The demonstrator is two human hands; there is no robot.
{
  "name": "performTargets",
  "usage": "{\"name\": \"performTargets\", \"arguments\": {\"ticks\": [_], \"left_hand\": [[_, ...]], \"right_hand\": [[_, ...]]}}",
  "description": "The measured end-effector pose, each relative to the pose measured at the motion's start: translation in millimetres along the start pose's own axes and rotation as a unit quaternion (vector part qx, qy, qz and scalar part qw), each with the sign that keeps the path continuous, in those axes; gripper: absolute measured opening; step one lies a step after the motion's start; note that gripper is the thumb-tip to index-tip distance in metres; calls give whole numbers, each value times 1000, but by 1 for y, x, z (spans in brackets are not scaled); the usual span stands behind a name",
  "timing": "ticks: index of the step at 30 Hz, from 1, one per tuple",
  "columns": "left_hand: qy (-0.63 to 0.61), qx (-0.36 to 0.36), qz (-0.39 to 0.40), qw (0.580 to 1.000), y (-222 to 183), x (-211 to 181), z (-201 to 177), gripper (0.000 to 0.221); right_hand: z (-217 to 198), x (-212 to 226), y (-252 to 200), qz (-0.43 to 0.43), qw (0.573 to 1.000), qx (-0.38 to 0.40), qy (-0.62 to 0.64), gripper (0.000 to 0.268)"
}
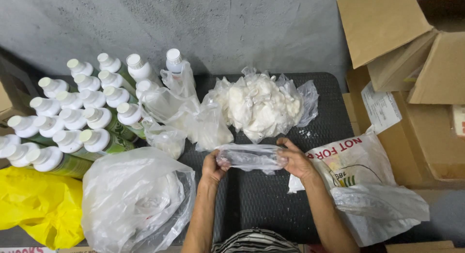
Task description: Packaging white material into plastic bags and then placing them into a cardboard box.
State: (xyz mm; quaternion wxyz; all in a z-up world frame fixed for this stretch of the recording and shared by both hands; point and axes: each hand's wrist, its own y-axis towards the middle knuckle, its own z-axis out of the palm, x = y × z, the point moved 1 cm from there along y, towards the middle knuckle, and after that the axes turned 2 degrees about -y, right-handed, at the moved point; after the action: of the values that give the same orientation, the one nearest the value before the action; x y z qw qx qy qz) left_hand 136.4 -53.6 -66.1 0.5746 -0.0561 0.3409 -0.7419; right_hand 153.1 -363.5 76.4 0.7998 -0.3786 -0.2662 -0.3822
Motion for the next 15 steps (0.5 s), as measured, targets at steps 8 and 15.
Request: {"name": "performTargets", "arguments": {"ticks": [8,15], "left_hand": [[57,-18,-1,998,-33,8,29,18],[435,-8,137,890,-20,25,-4,19]], "right_hand": [[-10,-25,47,-74,772,-89,-624,60],[-35,10,114,-146,818,-120,-543,45]]}}
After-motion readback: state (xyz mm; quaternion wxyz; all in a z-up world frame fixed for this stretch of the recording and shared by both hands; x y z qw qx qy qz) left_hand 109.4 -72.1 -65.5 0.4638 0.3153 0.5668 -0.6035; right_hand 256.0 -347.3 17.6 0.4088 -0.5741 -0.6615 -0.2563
